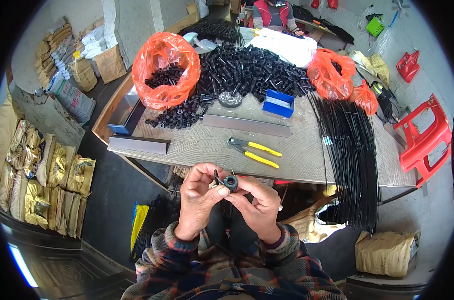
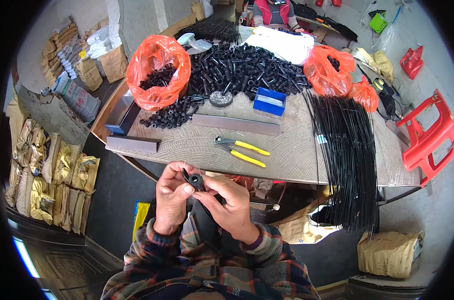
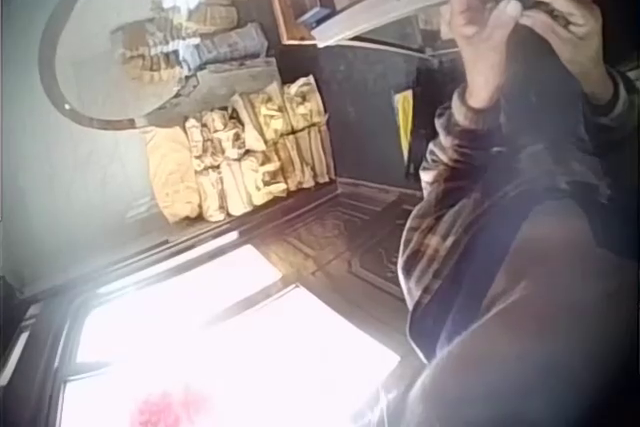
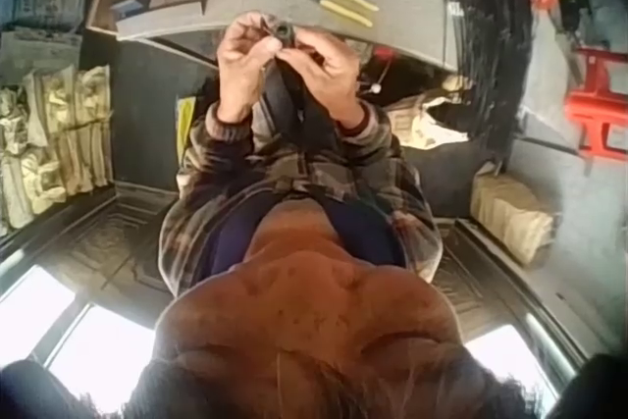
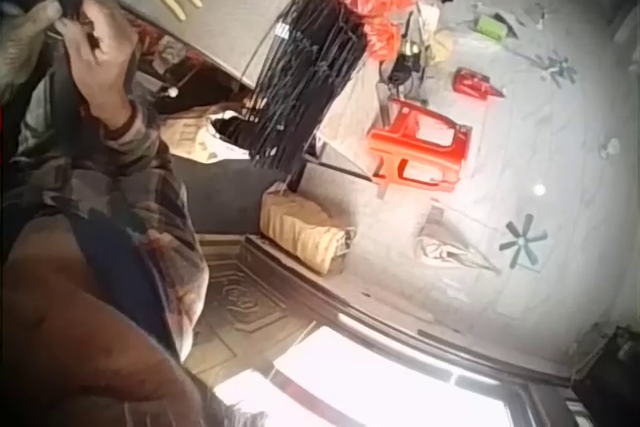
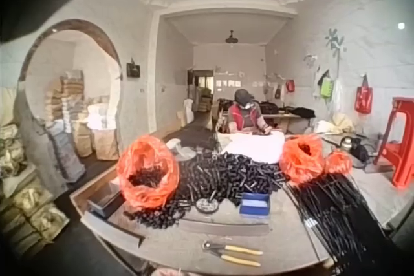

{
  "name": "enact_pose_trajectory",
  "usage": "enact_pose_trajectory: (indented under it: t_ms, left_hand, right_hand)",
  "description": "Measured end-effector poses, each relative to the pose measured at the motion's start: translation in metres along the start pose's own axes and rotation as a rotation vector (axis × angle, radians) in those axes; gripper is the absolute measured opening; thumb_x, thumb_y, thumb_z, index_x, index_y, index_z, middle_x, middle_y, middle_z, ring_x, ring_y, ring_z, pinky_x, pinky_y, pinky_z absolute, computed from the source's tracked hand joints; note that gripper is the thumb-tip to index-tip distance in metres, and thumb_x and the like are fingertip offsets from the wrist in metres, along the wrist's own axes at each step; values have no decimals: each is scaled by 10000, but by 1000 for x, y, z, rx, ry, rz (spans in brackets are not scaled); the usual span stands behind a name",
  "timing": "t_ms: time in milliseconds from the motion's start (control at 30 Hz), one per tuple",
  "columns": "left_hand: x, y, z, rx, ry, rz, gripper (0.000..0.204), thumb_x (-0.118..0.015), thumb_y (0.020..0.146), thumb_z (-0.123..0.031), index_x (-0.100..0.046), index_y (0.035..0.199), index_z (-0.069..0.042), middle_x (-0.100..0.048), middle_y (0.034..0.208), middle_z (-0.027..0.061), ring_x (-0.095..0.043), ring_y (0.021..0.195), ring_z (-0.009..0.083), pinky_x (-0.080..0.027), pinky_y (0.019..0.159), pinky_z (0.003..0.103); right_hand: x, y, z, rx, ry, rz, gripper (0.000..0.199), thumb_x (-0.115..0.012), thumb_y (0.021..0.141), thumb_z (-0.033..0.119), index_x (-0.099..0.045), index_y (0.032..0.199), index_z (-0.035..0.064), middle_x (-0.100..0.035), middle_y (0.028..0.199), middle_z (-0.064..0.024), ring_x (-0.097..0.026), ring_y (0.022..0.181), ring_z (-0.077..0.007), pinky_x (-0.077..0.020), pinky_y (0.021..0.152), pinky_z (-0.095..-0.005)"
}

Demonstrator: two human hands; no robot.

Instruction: The worker is assembling bunches of black wires by attaching plastic connectors and using a crimping tool.

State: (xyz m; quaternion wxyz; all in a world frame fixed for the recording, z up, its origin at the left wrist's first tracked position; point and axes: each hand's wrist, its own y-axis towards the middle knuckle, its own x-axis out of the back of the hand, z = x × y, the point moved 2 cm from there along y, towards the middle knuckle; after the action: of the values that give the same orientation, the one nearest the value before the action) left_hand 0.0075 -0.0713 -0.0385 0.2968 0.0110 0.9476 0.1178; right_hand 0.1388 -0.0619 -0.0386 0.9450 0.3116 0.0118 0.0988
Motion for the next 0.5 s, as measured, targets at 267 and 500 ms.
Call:
enact_pose_trajectory:
  t_ms: [267,500]
  left_hand:
    - [2,-5,-2,40,-12,-12,366,-705,719,-2,-498,1018,-34,-552,967,44,-529,934,126,-430,847,263]
    - [2,-6,5,59,-10,60,361,-703,733,-29,-488,1024,-22,-550,968,50,-531,920,122,-442,824,259]
  right_hand:
    - [-2,-5,7,-42,-8,14,266,-682,739,-50,-602,992,-59,-647,927,-138,-635,788,-158,-500,687,-251]
    - [5,-4,8,-93,110,69,304,-697,723,-52,-597,1010,-54,-626,936,-119,-602,812,-148,-486,688,-249]
